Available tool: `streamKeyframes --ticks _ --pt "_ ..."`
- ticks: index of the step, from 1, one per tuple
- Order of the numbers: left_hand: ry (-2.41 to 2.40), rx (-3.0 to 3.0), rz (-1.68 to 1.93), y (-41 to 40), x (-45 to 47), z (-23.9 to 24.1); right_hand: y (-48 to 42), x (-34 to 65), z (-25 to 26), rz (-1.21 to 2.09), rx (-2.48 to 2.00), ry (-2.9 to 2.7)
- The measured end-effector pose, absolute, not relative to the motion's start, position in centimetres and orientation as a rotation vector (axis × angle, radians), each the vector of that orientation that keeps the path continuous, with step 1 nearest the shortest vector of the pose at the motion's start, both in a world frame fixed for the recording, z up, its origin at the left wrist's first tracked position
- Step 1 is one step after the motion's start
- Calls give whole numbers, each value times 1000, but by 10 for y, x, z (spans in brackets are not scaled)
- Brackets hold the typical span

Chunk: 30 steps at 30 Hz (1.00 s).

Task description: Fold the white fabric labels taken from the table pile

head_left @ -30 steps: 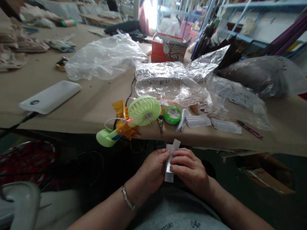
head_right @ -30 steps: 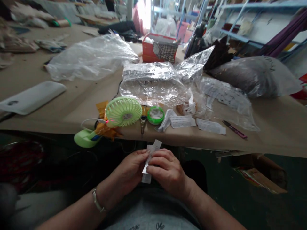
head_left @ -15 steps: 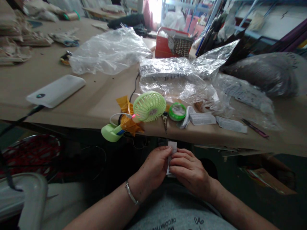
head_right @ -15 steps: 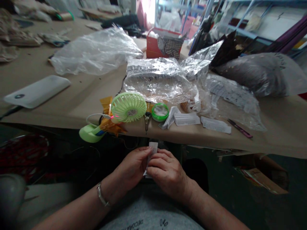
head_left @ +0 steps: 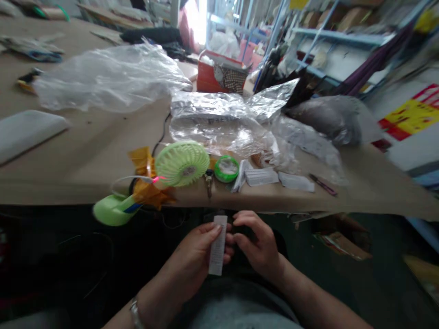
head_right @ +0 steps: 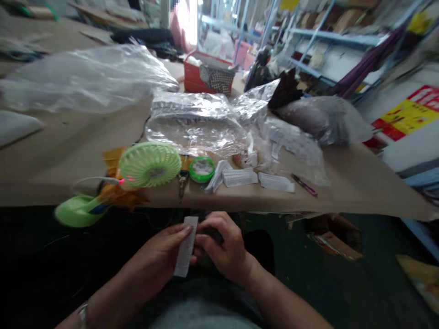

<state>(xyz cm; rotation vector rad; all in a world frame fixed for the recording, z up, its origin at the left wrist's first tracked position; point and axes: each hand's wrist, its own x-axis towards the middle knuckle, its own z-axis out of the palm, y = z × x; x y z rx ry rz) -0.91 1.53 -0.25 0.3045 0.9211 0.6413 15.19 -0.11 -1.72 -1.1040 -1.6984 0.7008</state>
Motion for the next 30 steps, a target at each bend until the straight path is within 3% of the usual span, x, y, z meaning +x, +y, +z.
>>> streamKeyframes --ticks 2,6,10,22,30 --pt "936 318 582 15 -10 -4 9 156 -20 1061 -1218 -1464" --pt "881 349 517 13 -4 -9 29 164 -29 1946 -955 -1229" --pt "865 383 509 9 -1 -11 38 161 -39 2176 -703 -1102" --pt "796 447 528 7 -9 -3 32 151 -33 2000 -781 -1249" --pt "842 473 611 8 -19 4 21 145 -5 955 -1105 -1907"
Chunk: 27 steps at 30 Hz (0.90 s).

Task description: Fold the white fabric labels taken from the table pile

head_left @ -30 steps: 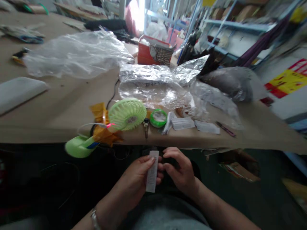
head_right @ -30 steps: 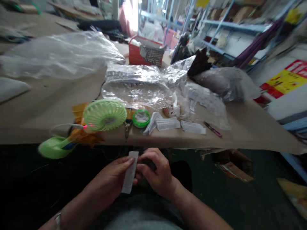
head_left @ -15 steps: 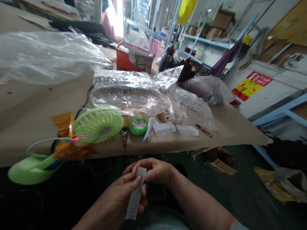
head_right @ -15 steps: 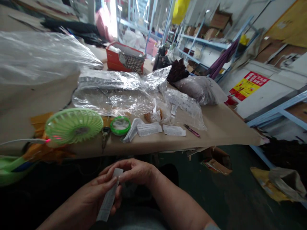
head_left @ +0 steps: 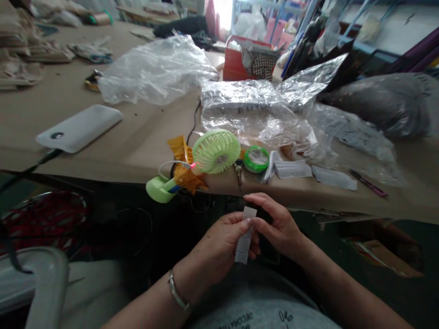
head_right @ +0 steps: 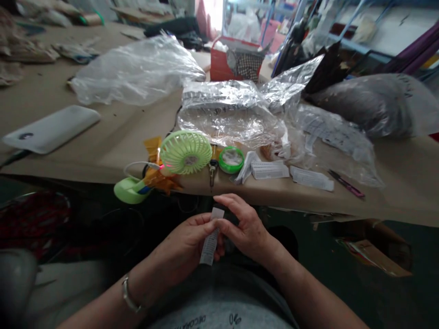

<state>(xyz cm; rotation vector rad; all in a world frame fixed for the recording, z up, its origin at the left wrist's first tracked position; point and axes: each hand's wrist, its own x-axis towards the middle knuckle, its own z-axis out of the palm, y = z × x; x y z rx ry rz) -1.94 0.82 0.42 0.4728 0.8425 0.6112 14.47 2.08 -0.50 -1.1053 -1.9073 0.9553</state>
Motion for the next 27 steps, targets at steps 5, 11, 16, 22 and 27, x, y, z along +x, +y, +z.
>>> streamKeyframes --ticks 5,11,16,22,27 --pt "845 485 611 8 -20 2 17 141 -5 715 -1143 -2088" --pt "836 501 624 8 -19 0 17 140 -10 795 -1159 -2063" --pt "848 495 657 9 -20 -1 18 137 -11 1004 -1216 -1859" --pt "899 557 711 10 -23 1 22 128 -8 1415 -1221 -1374" --pt "935 636 731 9 -22 1 25 120 -7 1644 -1141 -1188"
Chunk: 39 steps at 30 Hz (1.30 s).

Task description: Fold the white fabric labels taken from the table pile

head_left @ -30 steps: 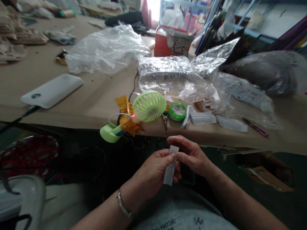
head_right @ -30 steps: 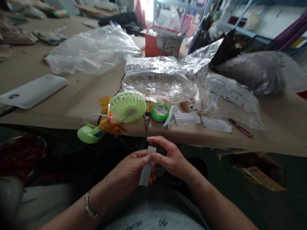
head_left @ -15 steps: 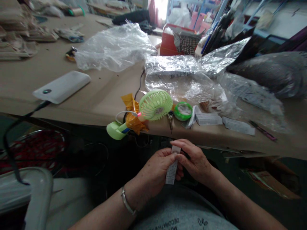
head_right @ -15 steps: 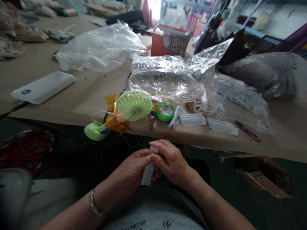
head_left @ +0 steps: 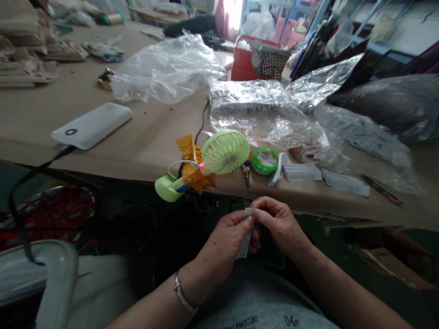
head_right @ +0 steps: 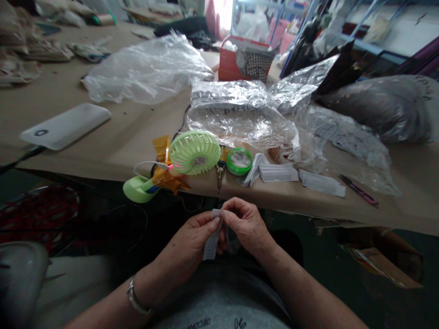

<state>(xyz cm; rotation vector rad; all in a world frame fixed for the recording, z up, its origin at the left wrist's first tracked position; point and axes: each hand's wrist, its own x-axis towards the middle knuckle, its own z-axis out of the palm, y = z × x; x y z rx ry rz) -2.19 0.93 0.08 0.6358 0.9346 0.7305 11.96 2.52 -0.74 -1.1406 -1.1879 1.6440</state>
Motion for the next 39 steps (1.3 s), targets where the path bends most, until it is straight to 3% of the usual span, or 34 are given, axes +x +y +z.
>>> streamKeyframes --ticks 18,39 --pt "1332 1398 1060 36 -26 -9 49 117 -6 1132 -1339 -1481" --pt "1367 1426 1083 45 -25 -11 52 117 -7 956 -1348 -1590"
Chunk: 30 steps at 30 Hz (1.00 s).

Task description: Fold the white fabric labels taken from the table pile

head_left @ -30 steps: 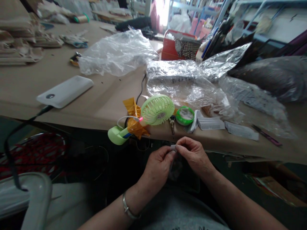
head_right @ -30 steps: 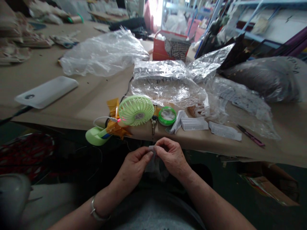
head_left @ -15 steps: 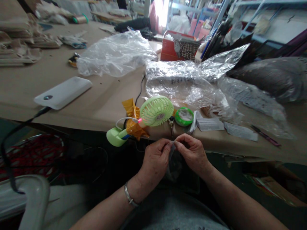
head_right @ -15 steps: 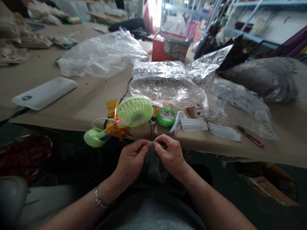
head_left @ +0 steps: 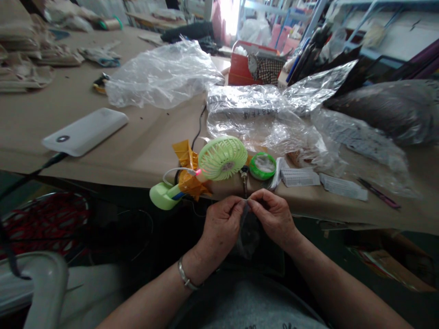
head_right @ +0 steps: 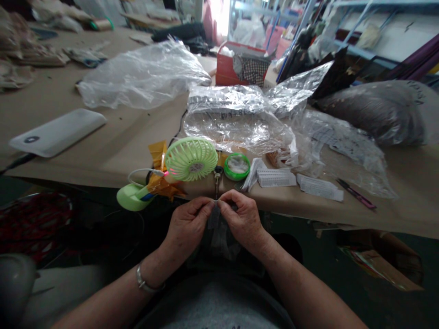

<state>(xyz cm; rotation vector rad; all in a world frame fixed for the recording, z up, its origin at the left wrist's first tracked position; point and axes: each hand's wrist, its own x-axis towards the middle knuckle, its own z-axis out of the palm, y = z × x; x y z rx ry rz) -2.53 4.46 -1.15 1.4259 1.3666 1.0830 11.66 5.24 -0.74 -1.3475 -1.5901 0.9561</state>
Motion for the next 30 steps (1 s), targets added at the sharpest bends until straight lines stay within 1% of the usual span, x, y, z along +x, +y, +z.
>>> streamKeyframes --ticks 14,24,27,30 --pt "1363 1425 1086 49 -25 -8 55 116 -9 919 -1349 -1581" --pt "1294 1276 1025 35 -26 -6 39 127 -4 961 -1373 -1621" --pt "1290 1243 983 35 -26 -14 33 143 2 785 -1384 -1740" --pt "1325 1265 921 37 -27 -23 36 164 4 378 -1350 -1868"
